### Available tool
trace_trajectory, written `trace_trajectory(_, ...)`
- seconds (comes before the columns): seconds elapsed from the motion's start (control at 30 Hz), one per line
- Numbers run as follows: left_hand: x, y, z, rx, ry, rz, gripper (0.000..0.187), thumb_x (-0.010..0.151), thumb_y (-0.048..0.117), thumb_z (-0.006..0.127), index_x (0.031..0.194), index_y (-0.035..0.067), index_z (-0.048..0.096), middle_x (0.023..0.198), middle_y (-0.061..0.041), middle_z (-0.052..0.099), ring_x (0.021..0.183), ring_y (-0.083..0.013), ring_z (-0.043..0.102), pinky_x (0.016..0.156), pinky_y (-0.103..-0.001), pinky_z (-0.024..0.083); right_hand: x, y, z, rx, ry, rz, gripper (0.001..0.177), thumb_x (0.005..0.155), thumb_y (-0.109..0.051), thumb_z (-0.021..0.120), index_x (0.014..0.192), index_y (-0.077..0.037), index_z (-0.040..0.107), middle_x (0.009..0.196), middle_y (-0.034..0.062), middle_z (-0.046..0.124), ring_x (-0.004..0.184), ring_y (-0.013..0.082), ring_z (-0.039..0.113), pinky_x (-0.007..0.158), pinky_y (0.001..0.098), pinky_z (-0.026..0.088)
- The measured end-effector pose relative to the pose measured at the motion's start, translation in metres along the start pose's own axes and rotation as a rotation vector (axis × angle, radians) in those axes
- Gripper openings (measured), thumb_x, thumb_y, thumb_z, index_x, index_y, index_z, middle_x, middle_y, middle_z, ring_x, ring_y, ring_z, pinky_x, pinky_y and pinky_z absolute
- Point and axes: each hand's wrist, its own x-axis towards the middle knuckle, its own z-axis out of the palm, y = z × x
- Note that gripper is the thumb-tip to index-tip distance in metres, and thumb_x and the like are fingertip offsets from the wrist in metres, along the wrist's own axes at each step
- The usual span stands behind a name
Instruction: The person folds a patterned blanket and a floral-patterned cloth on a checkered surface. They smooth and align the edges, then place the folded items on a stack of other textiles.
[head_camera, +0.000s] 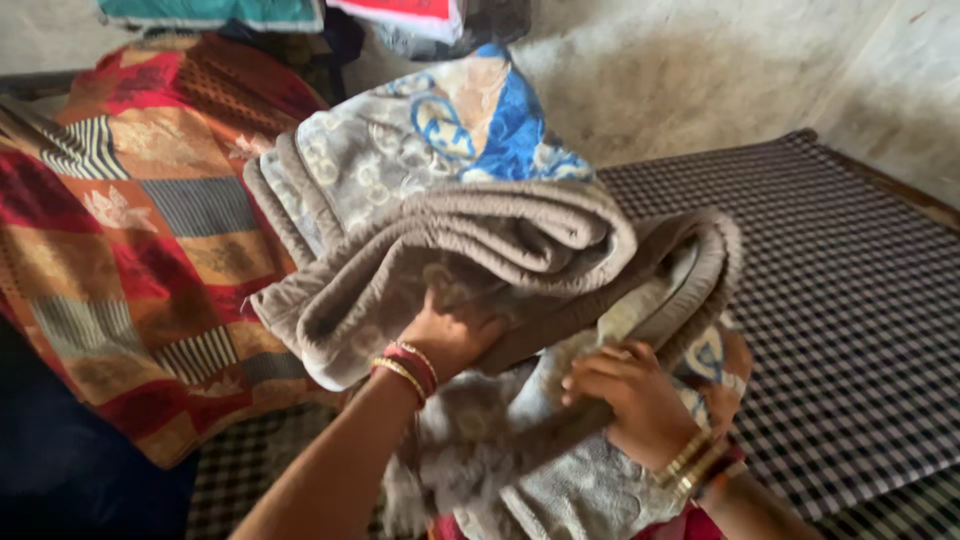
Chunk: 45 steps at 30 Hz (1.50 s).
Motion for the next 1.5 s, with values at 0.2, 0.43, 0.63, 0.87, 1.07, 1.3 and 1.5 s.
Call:
trace_trajectory(0.2, 0.038, 0.048, -0.057, -1.556, 0.449, -0.097, 0.027, 0.097, 0.017, 0.073, 0.119, 0.002, 0.066, 0.098, -0.004, 0.073, 0.087, -0.0133, 0.068, 0.077, -0.030, 0.057, -0.024, -0.019, -0.045, -0.085, 0.599, -0.134, 0.019, 0.074, -0.021, 0.077, 0.092, -0.026, 0.079, 0.147, 0.0039, 0.050, 0.130, 0.0292, 0.045, 0.118, 0.0528, 0.022)
trace_trajectory(0.43, 0.017, 0.014, -0.130, -1.239, -0.154, -0.129, 0.040, 0.075, 0.021, 0.082, 0.110, 0.002, 0.075, 0.096, -0.008, 0.078, 0.085, -0.0130, 0.068, 0.077, -0.031, 0.054, 0.013, -0.018, -0.091, -0.357, 0.415, -0.222, 0.035, 0.048, -0.011, 0.074, 0.079, -0.025, 0.084, 0.157, 0.0220, 0.041, 0.142, 0.0532, 0.032, 0.112, 0.0636, 0.015)
trace_trajectory(0.63, -0.015, -0.009, -0.112, -0.773, -0.424, -0.072, 0.047, 0.073, 0.019, 0.085, 0.115, 0.004, 0.072, 0.110, -0.012, 0.074, 0.104, -0.0249, 0.067, 0.094, -0.039, 0.051, 0.017, -0.012, -0.081, -0.293, 0.082, -0.173, 0.022, 0.063, -0.001, 0.070, 0.081, -0.009, 0.081, 0.124, 0.0148, 0.059, 0.115, 0.0353, 0.059, 0.107, 0.0490, 0.041)
trace_trajectory(0.87, -0.019, -0.024, -0.064, -0.513, 0.036, -0.392, 0.081, 0.070, 0.024, 0.082, 0.145, 0.016, 0.052, 0.142, -0.017, 0.058, 0.131, -0.0360, 0.056, 0.111, -0.041, 0.046, 0.009, -0.021, -0.069, -0.278, 0.031, -0.417, 0.014, 0.061, -0.001, 0.066, 0.070, -0.006, 0.076, 0.112, 0.0149, 0.066, 0.111, 0.0344, 0.061, 0.099, 0.0485, 0.044)
trace_trajectory(1.07, 0.022, 0.024, -0.018, 0.073, -0.130, -0.581, 0.137, 0.059, 0.038, 0.093, 0.160, 0.029, 0.001, 0.157, -0.016, 0.041, 0.129, -0.0397, 0.053, 0.100, -0.074, 0.041, -0.003, -0.033, -0.058, -0.245, -0.142, -0.465, 0.008, 0.066, -0.006, 0.067, 0.064, -0.004, 0.075, 0.120, 0.0144, 0.066, 0.117, 0.0313, 0.057, 0.105, 0.0464, 0.040)
trace_trajectory(1.3, 0.034, 0.010, -0.022, -0.267, -0.232, -0.605, 0.070, 0.080, 0.046, 0.077, 0.136, 0.009, 0.055, 0.112, -0.020, 0.073, 0.109, -0.0394, 0.069, 0.092, -0.049, 0.056, -0.010, -0.022, -0.043, -0.224, -0.011, -0.471, 0.018, 0.068, -0.007, 0.065, 0.077, -0.006, 0.080, 0.132, 0.0132, 0.061, 0.122, 0.0341, 0.052, 0.106, 0.0505, 0.034)
trace_trajectory(1.5, 0.111, -0.031, -0.163, -0.095, 0.237, -0.524, 0.071, 0.074, 0.063, 0.078, 0.103, -0.001, 0.070, 0.107, -0.025, 0.069, 0.100, -0.0400, 0.068, 0.085, -0.050, 0.056, -0.014, -0.027, -0.030, -0.304, -0.003, -0.378, 0.015, 0.073, -0.011, 0.067, 0.060, -0.006, 0.072, 0.135, 0.0108, 0.062, 0.127, 0.0319, 0.053, 0.109, 0.0530, 0.036)
